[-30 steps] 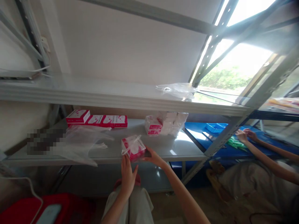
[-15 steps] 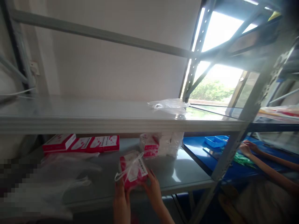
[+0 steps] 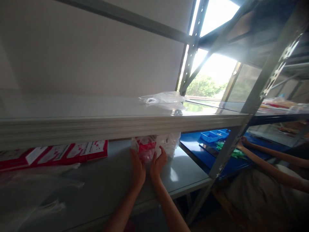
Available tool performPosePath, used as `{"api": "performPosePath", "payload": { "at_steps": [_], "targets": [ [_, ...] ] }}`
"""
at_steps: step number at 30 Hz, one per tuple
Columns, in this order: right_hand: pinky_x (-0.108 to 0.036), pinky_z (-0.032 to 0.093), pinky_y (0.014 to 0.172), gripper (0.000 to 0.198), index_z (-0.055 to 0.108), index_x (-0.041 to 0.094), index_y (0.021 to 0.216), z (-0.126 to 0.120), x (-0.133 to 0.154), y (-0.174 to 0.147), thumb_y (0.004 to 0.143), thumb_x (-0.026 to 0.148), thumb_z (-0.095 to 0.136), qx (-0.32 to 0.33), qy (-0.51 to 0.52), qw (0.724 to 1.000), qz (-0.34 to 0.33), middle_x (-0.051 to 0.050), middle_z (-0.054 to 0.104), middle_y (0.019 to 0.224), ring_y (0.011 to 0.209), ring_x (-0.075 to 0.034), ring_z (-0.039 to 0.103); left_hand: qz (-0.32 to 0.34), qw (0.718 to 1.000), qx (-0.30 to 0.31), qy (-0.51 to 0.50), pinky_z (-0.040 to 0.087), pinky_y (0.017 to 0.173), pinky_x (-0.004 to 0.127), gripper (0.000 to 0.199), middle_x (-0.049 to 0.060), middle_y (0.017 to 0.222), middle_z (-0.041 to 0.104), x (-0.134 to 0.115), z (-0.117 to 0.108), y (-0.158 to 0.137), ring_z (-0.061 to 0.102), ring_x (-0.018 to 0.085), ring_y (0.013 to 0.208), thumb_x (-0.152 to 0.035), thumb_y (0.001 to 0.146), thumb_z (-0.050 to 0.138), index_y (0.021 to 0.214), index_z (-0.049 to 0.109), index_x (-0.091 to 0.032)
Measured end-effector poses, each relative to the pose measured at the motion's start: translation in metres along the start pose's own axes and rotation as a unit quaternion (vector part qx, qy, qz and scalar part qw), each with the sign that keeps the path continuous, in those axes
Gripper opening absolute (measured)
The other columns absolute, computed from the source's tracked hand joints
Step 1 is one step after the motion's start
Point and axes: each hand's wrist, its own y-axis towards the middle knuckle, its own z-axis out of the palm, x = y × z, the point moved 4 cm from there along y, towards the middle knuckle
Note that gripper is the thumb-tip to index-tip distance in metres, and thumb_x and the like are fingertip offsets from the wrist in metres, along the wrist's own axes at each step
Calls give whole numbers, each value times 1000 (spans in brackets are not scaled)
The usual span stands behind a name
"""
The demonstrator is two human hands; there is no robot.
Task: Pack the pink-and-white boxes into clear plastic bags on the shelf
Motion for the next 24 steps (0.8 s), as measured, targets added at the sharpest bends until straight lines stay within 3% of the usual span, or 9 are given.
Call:
{"api": "performPosePath", "payload": {
  "at_steps": [4,8,13,16,20,24],
  "targets": [
    [-49,22,105,45,49,19,128,-7,12,-7,97,37,22,52,-56,996,-55,-13,53,129,123,-26,42,50,997,-24,59,18,115,52,70,16,156,-2,-9,-11,-9,5,29,143,-19,93,35,150,-4,-12],
    [-49,21,106,46,46,19,133,-3,16,-7,97,34,21,63,-83,991,-81,-12,48,136,128,-24,38,93,990,35,97,20,116,52,74,13,157,2,-10,-2,-12,6,28,143,-15,91,35,150,-9,-19],
    [-49,23,107,50,31,19,144,5,11,-9,97,30,21,96,-60,990,-83,-12,36,147,136,-22,29,92,989,43,107,19,114,55,69,22,154,14,-5,6,-4,10,33,142,-14,89,38,149,6,-6],
    [-49,23,108,52,25,21,147,10,7,-8,95,28,23,124,-50,986,-97,-11,35,148,137,-22,26,91,989,57,100,22,113,53,71,24,153,10,-4,5,3,6,31,142,-14,88,39,149,3,-5],
    [-46,29,108,55,19,20,149,14,3,-5,95,29,24,122,-21,985,-116,-11,29,150,137,-22,27,98,988,91,80,22,114,50,74,25,154,7,-1,7,6,1,27,142,-11,86,38,148,-3,-5],
    [-45,31,107,55,20,20,149,14,2,-3,95,31,26,102,-17,987,-124,-12,29,150,135,-22,29,84,987,83,109,17,114,53,71,25,153,11,1,8,5,-3,28,142,-7,82,37,147,9,-1]
  ]
}}
